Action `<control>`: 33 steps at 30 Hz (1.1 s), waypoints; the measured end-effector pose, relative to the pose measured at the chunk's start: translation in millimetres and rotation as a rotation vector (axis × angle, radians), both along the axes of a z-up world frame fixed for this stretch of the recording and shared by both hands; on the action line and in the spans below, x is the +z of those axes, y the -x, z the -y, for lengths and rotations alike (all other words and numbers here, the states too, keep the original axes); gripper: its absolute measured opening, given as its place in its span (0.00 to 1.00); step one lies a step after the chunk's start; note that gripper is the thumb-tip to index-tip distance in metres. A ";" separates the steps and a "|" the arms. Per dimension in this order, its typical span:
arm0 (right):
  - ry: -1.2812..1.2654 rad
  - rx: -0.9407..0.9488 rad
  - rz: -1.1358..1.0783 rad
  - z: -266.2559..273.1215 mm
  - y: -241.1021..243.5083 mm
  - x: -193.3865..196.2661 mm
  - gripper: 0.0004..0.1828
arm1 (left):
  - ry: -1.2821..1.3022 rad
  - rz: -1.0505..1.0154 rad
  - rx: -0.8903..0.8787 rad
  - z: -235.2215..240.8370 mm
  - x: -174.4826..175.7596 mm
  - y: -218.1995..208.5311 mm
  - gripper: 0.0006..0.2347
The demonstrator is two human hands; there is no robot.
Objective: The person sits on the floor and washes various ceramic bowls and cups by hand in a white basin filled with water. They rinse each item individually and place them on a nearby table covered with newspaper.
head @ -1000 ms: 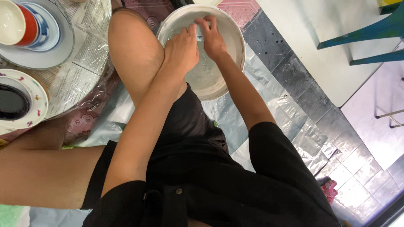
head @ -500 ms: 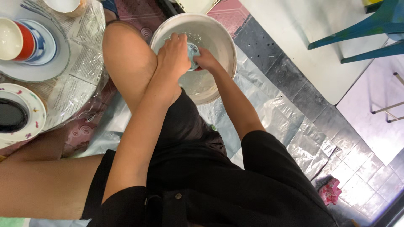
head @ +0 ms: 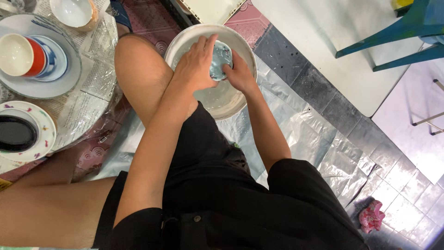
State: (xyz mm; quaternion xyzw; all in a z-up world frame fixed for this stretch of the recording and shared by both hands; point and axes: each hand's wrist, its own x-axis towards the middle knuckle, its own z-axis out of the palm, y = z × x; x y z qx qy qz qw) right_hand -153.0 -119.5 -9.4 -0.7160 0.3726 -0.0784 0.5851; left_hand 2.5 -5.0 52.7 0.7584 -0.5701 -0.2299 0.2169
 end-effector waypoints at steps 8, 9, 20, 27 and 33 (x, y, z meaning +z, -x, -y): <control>0.730 -0.008 0.185 -30.0 20.5 34.7 0.17 | 0.006 -0.041 -0.006 0.2 9.2 2.4 0.49; 0.740 0.024 0.191 -33.4 22.5 37.6 0.16 | -0.002 -0.048 -0.007 0.6 7.8 1.8 0.48; 0.756 0.345 0.090 -54.7 15.2 29.0 0.28 | 0.088 0.042 0.026 -1.7 -4.9 0.2 0.43; 0.881 0.394 -0.044 -31.7 27.3 38.0 0.28 | 0.070 -0.003 0.045 -1.0 4.4 2.4 0.48; 0.978 0.357 0.122 -35.0 19.0 26.2 0.44 | 0.166 -0.001 0.029 -0.9 -4.8 0.0 0.47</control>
